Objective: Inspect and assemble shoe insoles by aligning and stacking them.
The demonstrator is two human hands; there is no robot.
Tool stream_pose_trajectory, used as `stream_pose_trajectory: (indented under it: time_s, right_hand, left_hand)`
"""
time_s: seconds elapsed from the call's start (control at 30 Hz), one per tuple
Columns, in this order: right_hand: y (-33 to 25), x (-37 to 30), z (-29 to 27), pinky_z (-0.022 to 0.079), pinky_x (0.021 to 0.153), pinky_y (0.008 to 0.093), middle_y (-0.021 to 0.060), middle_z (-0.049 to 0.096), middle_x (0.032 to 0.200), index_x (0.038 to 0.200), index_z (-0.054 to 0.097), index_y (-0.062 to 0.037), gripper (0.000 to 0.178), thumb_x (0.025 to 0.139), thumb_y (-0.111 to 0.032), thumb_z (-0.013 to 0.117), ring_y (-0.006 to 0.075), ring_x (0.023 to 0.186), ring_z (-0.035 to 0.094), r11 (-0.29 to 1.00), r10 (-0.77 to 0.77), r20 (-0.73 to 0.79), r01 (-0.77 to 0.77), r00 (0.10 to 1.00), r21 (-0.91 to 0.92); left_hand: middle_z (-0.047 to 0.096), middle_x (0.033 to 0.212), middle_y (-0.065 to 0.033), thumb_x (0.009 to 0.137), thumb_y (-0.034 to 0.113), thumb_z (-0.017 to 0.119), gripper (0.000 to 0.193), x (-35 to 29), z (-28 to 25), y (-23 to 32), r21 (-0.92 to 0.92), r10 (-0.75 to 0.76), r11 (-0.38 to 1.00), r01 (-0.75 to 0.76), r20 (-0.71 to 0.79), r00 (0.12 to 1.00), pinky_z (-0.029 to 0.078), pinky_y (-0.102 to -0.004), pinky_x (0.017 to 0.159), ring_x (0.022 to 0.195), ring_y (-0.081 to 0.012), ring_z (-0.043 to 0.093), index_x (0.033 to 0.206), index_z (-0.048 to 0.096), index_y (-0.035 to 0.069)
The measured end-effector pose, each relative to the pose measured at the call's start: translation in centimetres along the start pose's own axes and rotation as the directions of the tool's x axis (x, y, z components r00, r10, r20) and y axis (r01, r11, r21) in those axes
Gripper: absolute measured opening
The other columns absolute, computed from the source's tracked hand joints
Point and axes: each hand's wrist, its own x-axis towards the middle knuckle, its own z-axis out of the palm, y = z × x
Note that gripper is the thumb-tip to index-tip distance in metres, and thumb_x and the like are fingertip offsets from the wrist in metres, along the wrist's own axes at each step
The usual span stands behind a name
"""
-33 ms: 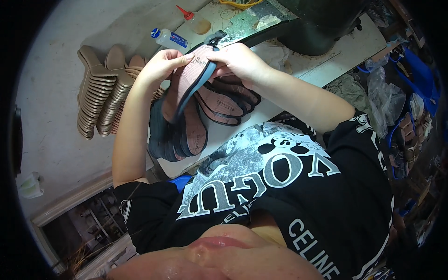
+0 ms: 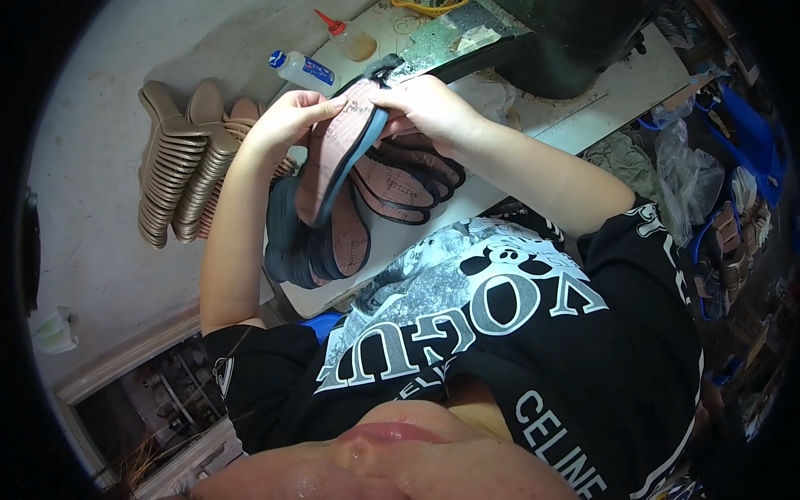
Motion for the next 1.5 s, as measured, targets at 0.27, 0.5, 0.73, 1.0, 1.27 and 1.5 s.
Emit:
stream_pose_trajectory:
  time_s: [0.27,0.5,0.73,1.0,1.27,1.5]
  right_hand:
    - [-1.0,-1.7,-1.4,0.055,0.068,0.0283,0.007,0.068,0.085,0.092,0.066,0.0008,0.033,0.082,-0.031,0.068,0.0125,0.073,0.066,0.979,0.158,0.136,-0.137,0.978,-0.15]
    - [0.9,-2.1,-2.3,0.048,0.065,0.0218,0.0027,0.067,0.087,0.098,0.067,-0.0007,0.03,0.085,-0.028,0.068,0.0062,0.076,0.06,0.962,0.089,0.181,-0.038,0.98,-0.271]
    - [0.6,-0.2,-2.6,0.047,0.065,0.021,0.0036,0.066,0.081,0.091,0.068,0.0003,0.03,0.084,-0.029,0.069,0.0063,0.069,0.058,0.948,0.061,0.139,-0.014,0.988,-0.318]
    - [0.9,-4.4,-4.0,0.05,0.07,0.0236,0.0091,0.068,0.088,0.1,0.065,0.0014,0.029,0.084,-0.023,0.067,0.011,0.073,0.064,0.934,0.311,0.316,-0.226,0.897,-0.278]
    - [2.1,-6.3,-1.5,0.047,0.058,0.0207,0.0116,0.068,0.08,0.097,0.063,0.0001,0.024,0.088,-0.022,0.061,0.0148,0.066,0.067,0.987,0.16,0.225,-0.16,0.961,-0.016]
    - [1.1,-4.5,1.3,0.047,0.057,0.0213,0.0155,0.067,0.08,0.096,0.062,0.0032,0.028,0.087,-0.023,0.059,0.0162,0.066,0.067,0.98,0.118,0.0,-0.116,0.993,0.163]
  left_hand:
    - [0.066,0.074,-0.016,0.092,0.035,0.055,0.041,-1.4,3.3,0.7,-0.269,-0.091,0.956,0.115,0.101,0.991,0.054,-0.0278,0.048,0.051,-0.0199,0.064,0.085,0.062,-0.005]
    - [0.065,0.065,-0.0134,0.089,0.039,0.06,0.044,-1.8,3.4,0.8,-0.302,-0.071,0.948,0.101,0.109,0.992,0.05,-0.0227,0.045,0.048,-0.0162,0.063,0.085,0.063,-0.005]
    - [0.047,0.049,0.0041,0.073,0.033,0.08,0.037,-1.3,3.8,-0.4,-0.325,-0.036,0.946,0.013,-0.065,0.997,0.039,-0.0206,0.043,0.035,-0.0047,0.036,0.065,0.055,0.007]
    - [0.051,0.05,0.0006,0.071,0.037,0.08,0.038,-0.6,3.5,-1.4,-0.412,-0.062,0.911,-0.008,-0.156,0.986,0.033,-0.0187,0.036,0.036,-0.0063,0.042,0.071,0.058,0.006]
    - [0.049,0.046,0.002,0.071,0.044,0.077,0.041,1.0,1.8,-2.1,-0.43,-0.107,0.902,0.044,-0.125,0.986,0.034,-0.0194,0.038,0.036,-0.0067,0.042,0.059,0.056,0.012]
    - [0.05,0.049,0.002,0.068,0.057,0.074,0.049,3.3,-1.4,-1.6,-0.247,-0.207,0.951,0.185,-0.065,0.976,0.04,-0.0212,0.052,0.045,-0.0076,0.047,0.056,0.051,0.016]
